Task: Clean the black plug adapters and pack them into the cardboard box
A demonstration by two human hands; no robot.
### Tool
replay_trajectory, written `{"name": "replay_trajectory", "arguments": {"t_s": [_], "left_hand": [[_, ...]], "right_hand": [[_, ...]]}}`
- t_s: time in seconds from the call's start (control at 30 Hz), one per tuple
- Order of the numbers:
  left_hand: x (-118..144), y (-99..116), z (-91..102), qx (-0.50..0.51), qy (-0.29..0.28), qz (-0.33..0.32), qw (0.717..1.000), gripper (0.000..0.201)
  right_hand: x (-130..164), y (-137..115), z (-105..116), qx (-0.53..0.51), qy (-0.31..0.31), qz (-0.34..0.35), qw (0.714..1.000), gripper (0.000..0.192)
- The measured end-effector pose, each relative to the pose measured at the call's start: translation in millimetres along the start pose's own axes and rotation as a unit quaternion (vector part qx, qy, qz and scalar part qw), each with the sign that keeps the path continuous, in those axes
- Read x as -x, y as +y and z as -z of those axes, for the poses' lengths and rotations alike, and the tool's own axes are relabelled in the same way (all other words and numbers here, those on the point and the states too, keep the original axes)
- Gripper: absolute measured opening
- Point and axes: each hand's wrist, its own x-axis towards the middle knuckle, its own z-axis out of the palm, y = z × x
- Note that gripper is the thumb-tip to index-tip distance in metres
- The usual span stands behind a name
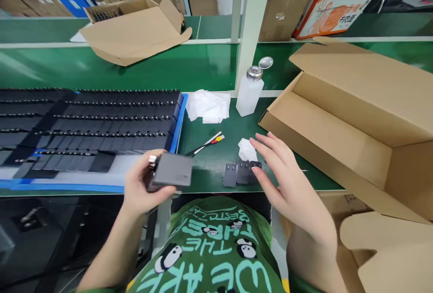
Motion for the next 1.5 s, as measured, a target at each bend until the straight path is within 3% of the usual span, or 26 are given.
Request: {"name": "replay_trajectory", "arguments": {"t_s": [0.07,0.13,0.23,0.3,0.4,0.53,0.63,0.73,0.83,1.0,1.23,1.33,1.43,1.5], "left_hand": [[-2,5,-0.4,-0.21,-0.073,-0.103,0.97,0.057],[-2,5,-10.9,-0.319,-0.138,-0.147,0.926,0.053],[3,-8,-32.5,-0.415,-0.201,-0.154,0.874,0.055],[6,-16,-40.8,-0.447,-0.214,-0.14,0.857,0.056],[6,-15,-32.8,-0.413,-0.222,-0.109,0.877,0.064],[8,-2,12.4,-0.285,-0.221,-0.012,0.933,0.091],[22,-1,47.5,-0.243,-0.176,0.065,0.952,0.092],[40,-10,64.8,-0.232,-0.161,0.09,0.955,0.089],[52,-18,66.8,-0.257,-0.165,0.074,0.949,0.079],[57,-24,58.5,-0.288,-0.149,0.02,0.946,0.064],[54,-27,36.4,-0.259,-0.14,-0.01,0.956,0.04],[55,-30,41.6,-0.213,-0.138,0.011,0.967,0.039],[56,-32,51.3,-0.171,-0.088,0.052,0.98,0.038],[60,-33,57.5,-0.15,-0.048,0.094,0.983,0.036]], "right_hand": [[6,-1,0,-0.013,0.005,0.0,1.0,0.049],[10,-2,-1,-0.019,0.008,0.004,1.0,0.049],[15,-4,-3,-0.026,0.012,0.001,1.0,0.049],[18,-7,-5,-0.034,0.003,-0.001,0.999,0.05],[19,-16,-12,-0.047,-0.017,0.002,0.999,0.054],[14,-36,-30,-0.041,-0.068,0.008,0.997,0.055],[4,-55,-48,-0.006,-0.125,0.02,0.992,0.06],[-7,-71,-64,0.039,-0.139,0.049,0.988,0.065],[-11,-84,-69,0.06,-0.126,0.045,0.989,0.07],[-1,-99,-76,0.058,-0.084,-0.034,0.994,0.084],[-15,-119,-125,0.146,-0.056,-0.084,0.984,0.108],[-27,-127,-138,0.19,-0.06,-0.106,0.974,0.115],[-39,-131,-148,0.234,-0.053,-0.129,0.962,0.125],[-46,-134,-153,0.227,-0.073,-0.164,0.957,0.121]]}}
